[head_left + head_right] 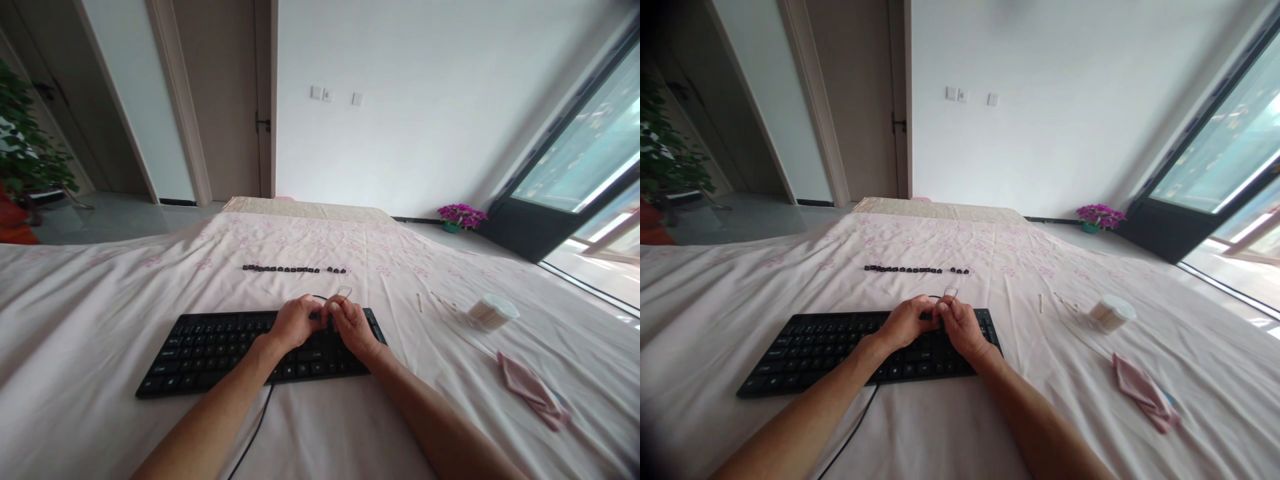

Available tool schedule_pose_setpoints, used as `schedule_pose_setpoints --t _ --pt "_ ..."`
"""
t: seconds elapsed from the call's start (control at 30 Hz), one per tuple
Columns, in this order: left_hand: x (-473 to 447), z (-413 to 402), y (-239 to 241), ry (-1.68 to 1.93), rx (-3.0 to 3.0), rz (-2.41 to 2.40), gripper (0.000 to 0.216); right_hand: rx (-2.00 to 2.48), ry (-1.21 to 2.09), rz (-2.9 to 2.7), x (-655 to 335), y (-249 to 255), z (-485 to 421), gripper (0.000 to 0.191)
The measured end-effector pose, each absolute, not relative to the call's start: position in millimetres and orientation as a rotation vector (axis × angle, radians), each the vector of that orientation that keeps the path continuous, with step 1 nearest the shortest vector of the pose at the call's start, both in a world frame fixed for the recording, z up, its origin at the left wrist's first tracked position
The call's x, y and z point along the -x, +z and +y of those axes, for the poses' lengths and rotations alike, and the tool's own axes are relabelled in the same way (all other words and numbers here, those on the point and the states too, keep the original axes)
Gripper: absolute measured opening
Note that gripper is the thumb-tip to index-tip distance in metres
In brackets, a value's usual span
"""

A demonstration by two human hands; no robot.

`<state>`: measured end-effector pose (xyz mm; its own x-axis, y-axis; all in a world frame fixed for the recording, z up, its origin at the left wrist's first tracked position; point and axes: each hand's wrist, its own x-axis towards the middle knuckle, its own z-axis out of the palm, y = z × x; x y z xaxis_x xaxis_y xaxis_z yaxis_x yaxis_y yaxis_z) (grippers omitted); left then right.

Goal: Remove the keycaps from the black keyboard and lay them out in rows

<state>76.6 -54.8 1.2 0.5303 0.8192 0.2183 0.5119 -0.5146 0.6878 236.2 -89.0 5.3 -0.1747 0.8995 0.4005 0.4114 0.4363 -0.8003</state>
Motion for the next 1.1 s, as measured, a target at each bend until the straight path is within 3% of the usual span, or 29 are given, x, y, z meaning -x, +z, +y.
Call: schedule_pose_setpoints --t 0.33,0.57,0.7,0.9,1.1 --pt "-79 -65 12 0.864 -2.314 0.903 0.017 0.996 0.585 -1.731 -237 6 -98 0.033" --pt "-79 -64 11 0.884 -2.201 0.881 0.006 1.041 0.531 -1.667 -237 8 -99 0.034" --pt "-78 -61 7 0.941 -2.094 0.911 0.021 1.057 0.436 -1.691 -237 14 -103 0.032" --pt "-78 -53 -3 1.047 -1.798 0.995 0.035 1.158 0.044 -1.834 -245 28 -100 0.027" --pt "-78 -53 -1 1.097 -1.688 0.959 0.034 1.411 0.076 -1.974 -248 27 -83 0.025"
